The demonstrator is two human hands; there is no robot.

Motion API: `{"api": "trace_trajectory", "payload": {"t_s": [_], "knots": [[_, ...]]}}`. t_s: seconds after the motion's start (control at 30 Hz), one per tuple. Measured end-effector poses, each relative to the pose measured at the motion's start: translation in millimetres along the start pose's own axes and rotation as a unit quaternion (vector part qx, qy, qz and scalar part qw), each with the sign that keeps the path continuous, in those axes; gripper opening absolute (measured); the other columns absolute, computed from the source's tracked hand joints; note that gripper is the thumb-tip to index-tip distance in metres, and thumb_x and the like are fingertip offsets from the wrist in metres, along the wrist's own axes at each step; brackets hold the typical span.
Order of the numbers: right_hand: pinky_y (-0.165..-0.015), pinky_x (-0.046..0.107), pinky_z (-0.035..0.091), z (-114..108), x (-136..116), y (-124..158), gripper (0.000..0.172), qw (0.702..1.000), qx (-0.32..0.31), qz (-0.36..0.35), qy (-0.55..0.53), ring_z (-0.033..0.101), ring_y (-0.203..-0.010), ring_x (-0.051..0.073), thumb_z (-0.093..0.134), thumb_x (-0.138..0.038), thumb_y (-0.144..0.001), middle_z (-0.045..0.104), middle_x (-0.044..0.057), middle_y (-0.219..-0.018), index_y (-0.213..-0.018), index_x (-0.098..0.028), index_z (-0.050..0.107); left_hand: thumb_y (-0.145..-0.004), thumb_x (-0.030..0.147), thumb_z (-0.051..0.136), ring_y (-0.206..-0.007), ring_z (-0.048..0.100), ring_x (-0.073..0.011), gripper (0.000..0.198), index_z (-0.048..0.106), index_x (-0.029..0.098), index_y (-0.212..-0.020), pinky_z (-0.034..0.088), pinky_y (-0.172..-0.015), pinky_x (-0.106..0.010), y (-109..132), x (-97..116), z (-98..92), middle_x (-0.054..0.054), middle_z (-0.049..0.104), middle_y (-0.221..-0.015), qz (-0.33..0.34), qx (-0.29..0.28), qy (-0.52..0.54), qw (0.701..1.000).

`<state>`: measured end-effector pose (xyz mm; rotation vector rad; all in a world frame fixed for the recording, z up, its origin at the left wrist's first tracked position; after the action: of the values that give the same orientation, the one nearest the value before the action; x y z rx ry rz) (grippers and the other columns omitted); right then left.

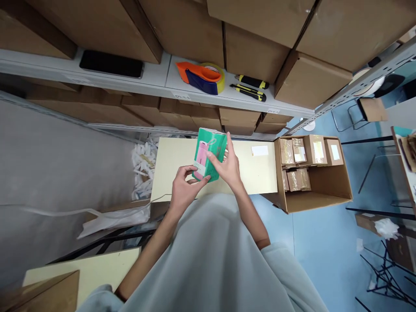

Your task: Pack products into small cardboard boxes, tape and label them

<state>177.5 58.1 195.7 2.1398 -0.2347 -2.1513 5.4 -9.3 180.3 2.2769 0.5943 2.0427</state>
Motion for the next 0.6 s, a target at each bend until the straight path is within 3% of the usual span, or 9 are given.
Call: {"api": "trace_trajectory", "payload": {"t_s": [0.07,0.13,0.23,0.33,0.43,0.6], "knots": [[-0.112,0.045,0.071,11.6,-8.2,3.9,0.116,1.000,0.003,0.012,0.002,0.074,-0.145,0.032,0.094,-0.076,-0.089,0.071,0.009,-0.165,-0.185,-0.044,0.037,-0.065,0.047,0.103,-0.117,0.073,-0.0272,0.061,0.071,0.026,-0.112,0.064,-0.082,-0.032,1.0,4.0,-11.4,-0.008,0.071,-0.126,0.037,0.000,-0.007,0.999],[-0.110,0.045,0.072,20.0,-13.9,4.9,0.114,1.000,0.004,0.010,-0.005,0.077,-0.138,0.032,0.094,-0.075,-0.089,0.073,0.009,-0.162,-0.184,-0.043,0.041,-0.067,0.050,0.103,-0.124,0.074,-0.0290,0.066,0.069,0.027,-0.118,0.065,-0.082,-0.032,-0.9,4.3,-28.0,-0.010,0.073,-0.131,0.023,-0.032,0.055,0.998],[-0.109,0.044,0.072,30.1,-18.1,4.5,0.112,1.000,-0.015,-0.006,-0.014,0.081,-0.128,0.030,0.093,-0.077,-0.088,0.077,0.009,-0.155,-0.183,-0.041,0.045,-0.069,0.057,0.104,-0.118,0.079,-0.0306,0.072,0.068,0.027,-0.125,0.067,-0.082,-0.034,-7.4,-1.2,-55.6,-0.011,0.079,-0.128,-0.075,-0.133,0.157,0.976],[-0.111,0.043,0.072,41.2,-19.7,7.1,0.110,0.999,-0.040,-0.024,-0.001,0.080,-0.132,0.030,0.090,-0.079,-0.090,0.077,0.009,-0.155,-0.183,-0.040,0.046,-0.065,0.059,0.108,-0.108,0.083,-0.0325,0.078,0.071,0.026,-0.126,0.069,-0.082,-0.037,-13.2,-9.1,-75.3,-0.011,0.084,-0.120,-0.150,-0.211,0.198,0.945],[-0.116,0.045,0.070,53.9,-20.2,12.4,0.108,0.998,-0.045,-0.034,0.021,0.077,-0.140,0.031,0.085,-0.083,-0.093,0.074,0.010,-0.161,-0.183,-0.040,0.044,-0.061,0.059,0.110,-0.115,0.083,-0.0341,0.085,0.072,0.025,-0.128,0.070,-0.084,-0.037,-15.4,-14.5,-80.7,-0.013,0.084,-0.124,-0.135,-0.189,0.204,0.951],[-0.115,0.048,0.070,67.7,-18.9,17.8,0.125,0.996,0.016,-0.042,0.078,0.077,-0.139,0.033,0.093,-0.083,-0.086,0.067,0.012,-0.169,-0.188,-0.039,0.034,-0.064,0.054,0.109,-0.143,0.072,-0.0359,0.098,0.071,0.025,-0.149,0.071,-0.099,-0.041,-8.6,-10.0,-79.7,-0.016,0.073,-0.151,-0.007,-0.072,0.064,0.995]]}}
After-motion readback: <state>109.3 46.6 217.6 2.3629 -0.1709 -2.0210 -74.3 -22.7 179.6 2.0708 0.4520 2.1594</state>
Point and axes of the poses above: each hand's wrist, its own y-axis away from the middle knuckle, its own z-axis out of the palm, x = y × z, the point moved 1 cm from there along -y, towards the middle knuckle
